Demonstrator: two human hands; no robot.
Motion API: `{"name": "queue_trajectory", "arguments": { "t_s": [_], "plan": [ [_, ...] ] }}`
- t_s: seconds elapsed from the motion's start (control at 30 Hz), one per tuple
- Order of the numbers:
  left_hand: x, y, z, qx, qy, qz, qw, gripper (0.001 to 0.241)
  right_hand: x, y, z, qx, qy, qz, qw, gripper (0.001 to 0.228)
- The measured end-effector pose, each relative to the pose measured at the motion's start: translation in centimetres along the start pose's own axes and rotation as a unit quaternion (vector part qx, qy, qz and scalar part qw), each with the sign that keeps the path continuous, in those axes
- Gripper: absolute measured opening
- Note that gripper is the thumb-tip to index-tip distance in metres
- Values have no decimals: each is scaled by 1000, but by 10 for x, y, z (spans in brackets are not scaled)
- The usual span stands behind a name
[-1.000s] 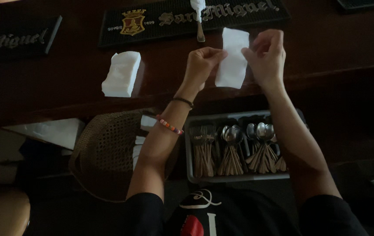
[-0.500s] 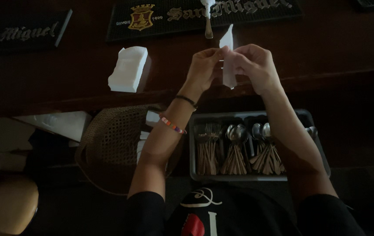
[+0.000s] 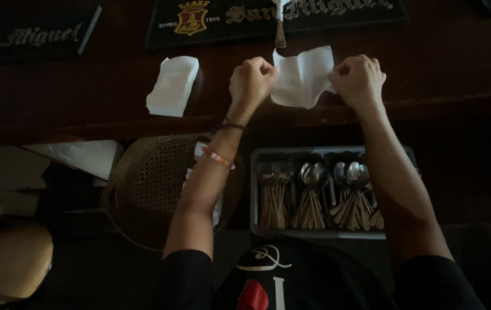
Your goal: The person wraps individual spoons from a bin into napkins by hand and places the wrapped cutlery into a basket.
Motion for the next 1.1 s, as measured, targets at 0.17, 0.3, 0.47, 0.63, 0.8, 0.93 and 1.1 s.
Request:
{"name": "queue_trajectory", "arguments": {
  "t_s": [0.17, 0.3, 0.47, 0.63, 0.8, 0.93, 1.1],
  "plan": [
    [-14, -15, 7, 123, -65, -109, 984, 20, -8, -13, -3, 51, -25, 33, 998, 44],
    [-5, -7, 34, 117, -76, -107, 984, 33, -8, -7, -7, 22, 37, 151, 988, 37],
    [2, 34, 119, 280, -107, -104, 948, 29, -7, -24, -10, -92, 66, 124, 986, 39],
    [2, 82, 153, 308, 31, 23, 951, 43, 2, -32, -5, 8, 73, 159, 984, 38],
    [-4, 90, 158, 243, 55, 37, 968, 24, 3, -36, -9, 7, 80, 128, 989, 54],
    [1, 99, 169, 189, 34, 5, 981, 24, -1, -32, -3, -1, 79, 132, 988, 50],
    [3, 118, 171, 169, 39, 8, 985, 27, -2, -28, -2, 2, 92, 97, 991, 53]
  ]
}}
Point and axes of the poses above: each hand's wrist, its own x-axis towards the middle knuckle, its own z-axis out of the back of the hand, y = z × x, the point moved 6 cm from there along x, towards the middle knuckle, and after that the axes turned 5 degrees about -z, right-handed, at the moved point
